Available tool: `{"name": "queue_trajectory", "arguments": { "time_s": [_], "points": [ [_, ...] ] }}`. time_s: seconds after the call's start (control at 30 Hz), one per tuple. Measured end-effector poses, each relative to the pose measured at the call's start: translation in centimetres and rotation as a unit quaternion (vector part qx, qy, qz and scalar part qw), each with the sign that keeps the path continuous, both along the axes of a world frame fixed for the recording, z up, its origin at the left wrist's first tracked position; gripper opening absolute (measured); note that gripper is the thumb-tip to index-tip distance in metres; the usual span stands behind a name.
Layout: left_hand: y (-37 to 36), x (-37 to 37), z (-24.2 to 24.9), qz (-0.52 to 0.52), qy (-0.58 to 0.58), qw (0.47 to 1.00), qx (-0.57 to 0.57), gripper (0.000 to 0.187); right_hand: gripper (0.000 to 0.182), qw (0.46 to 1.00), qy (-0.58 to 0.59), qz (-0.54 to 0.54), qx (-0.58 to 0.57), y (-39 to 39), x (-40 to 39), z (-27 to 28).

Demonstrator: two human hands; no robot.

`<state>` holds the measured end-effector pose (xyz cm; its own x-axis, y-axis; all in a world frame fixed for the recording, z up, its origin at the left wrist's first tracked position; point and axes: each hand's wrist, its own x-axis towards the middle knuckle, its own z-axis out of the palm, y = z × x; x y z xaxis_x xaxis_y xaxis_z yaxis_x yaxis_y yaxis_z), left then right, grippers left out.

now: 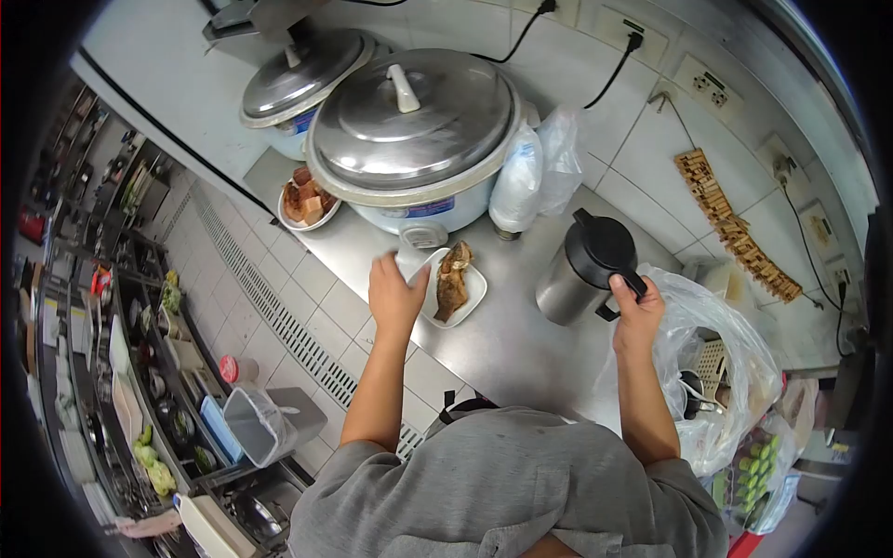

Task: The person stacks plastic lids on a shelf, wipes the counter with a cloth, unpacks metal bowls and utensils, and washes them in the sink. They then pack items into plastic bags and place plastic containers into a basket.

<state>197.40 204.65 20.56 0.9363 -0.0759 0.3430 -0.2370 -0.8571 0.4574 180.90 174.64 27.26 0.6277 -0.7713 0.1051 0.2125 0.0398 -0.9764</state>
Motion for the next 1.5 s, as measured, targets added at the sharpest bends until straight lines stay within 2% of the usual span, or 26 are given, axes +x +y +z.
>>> {"name": "queue_trajectory", "arguments": {
  "time_s": [0.03, 0.1, 0.17, 0.23, 0.37, 0.43, 0.47, 0.5, 0.57, 0.83, 0.87, 0.9, 0.97, 1.03, 1.1, 1.17, 1.23, 1.37, 1.43, 1.5],
  "points": [
    [-1.9, 1.1, 3.5, -0.064, -0.027, 0.995, -0.07, 0.051, 0.034, 1.0, 0.006, -0.001, -0.007, 0.1, 0.4, -0.4],
    [-6.7, 2.3, 8.5, -0.17, -0.087, 0.976, -0.101, 0.049, 0.035, 1.0, 0.015, -0.012, -0.013, 0.6, 0.8, -1.1],
    [-12.1, 3.2, 11.9, -0.201, -0.132, 0.966, -0.09, 0.053, 0.035, 0.999, 0.03, -0.003, 0.018, 1.0, 1.2, -1.6],
    [-16.4, 4.4, 13.0, -0.194, -0.109, 0.974, -0.03, 0.057, 0.036, 0.999, 0.032, -0.018, 0.011, 1.1, 1.2, -2.0],
    [-20.2, 7.2, 11.0, -0.193, -0.033, 0.979, 0.058, 0.058, 0.038, 0.999, 0.034, -0.022, 0.025, 1.0, 0.9, -1.6],
    [-19.6, 8.3, 10.4, -0.258, -0.079, 0.96, 0.078, 0.053, 0.039, 0.999, 0.039, -0.027, 0.024, 0.5, 0.7, -1.8],
    [-18.9, 8.6, 10.4, -0.296, -0.075, 0.951, 0.055, 0.045, 0.039, 0.999, 0.041, -0.024, 0.017, 0.3, 0.7, -2.1],
    [-18.0, 8.7, 10.6, -0.299, -0.069, 0.95, 0.057, 0.045, 0.039, 0.999, 0.042, -0.021, 0.01, 0.1, 0.5, -2.4],
    [-16.4, 8.8, 11.4, -0.385, -0.048, 0.921, 0.034, 0.04, 0.04, 0.999, 0.046, -0.024, 0.01, -0.2, 0.4, -2.7],
    [-12.2, 6.6, 13.8, -0.414, 0.032, 0.908, 0.047, 0.039, 0.041, 0.997, 0.047, -0.054, -0.015, -1.7, 0.5, -3.7],
    [-12.2, 6.4, 14.6, -0.385, 0.094, 0.915, 0.082, 0.041, 0.04, 0.997, 0.05, -0.055, -0.007, -1.9, 0.5, -3.7],
    [-12.2, 6.2, 15.3, -0.389, 0.09, 0.913, 0.082, 0.041, 0.04, 0.997, 0.051, -0.055, 0.0, -2.1, 0.6, -3.7],
    [-12.3, 6.1, 16.3, -0.404, 0.046, 0.897, 0.174, 0.047, 0.04, 0.996, 0.056, -0.065, -0.009, -2.4, 0.9, -3.8],
    [-14.2, 6.9, 16.8, -0.41, -0.006, 0.886, 0.216, 0.054, 0.039, 0.995, 0.061, -0.077, -0.016, -2.6, 1.3, -3.8],
    [-19.4, 8.8, 17.2, -0.39, -0.104, 0.909, 0.104, 0.063, 0.04, 0.996, 0.043, -0.08, -0.014, -2.5, 1.8, -3.7],
    [-25.4, 11.5, 17.9, -0.318, 0.074, 0.936, 0.133, 0.068, 0.04, 0.995, 0.046, -0.09, -0.014, -2.4, 2.2, -4.0],
    [-29.3, 12.9, 17.8, -0.284, 0.091, 0.939, 0.17, 0.071, 0.04, 0.994, 0.047, -0.098, -0.018, -2.6, 2.5, -4.2],
    [-33.7, 18.2, 12.6, -0.303, 0.068, 0.916, 0.253, 0.057, 0.04, 0.993, 0.039, -0.108, 0.018, -3.5, 2.7, -3.7],
    [-33.2, 19.2, 12.2, -0.322, 0.056, 0.9, 0.287, 0.051, 0.04, 0.993, 0.034, -0.106, 0.03, -4.2, 2.7, -3.6],
    [-31.8, 19.5, 12.8, -0.438, 0.003, 0.851, 0.29, 0.04, 0.039, 0.992, 0.058, -0.112, -0.015, -5.6, 3.4, -4.2]
  ]
}}
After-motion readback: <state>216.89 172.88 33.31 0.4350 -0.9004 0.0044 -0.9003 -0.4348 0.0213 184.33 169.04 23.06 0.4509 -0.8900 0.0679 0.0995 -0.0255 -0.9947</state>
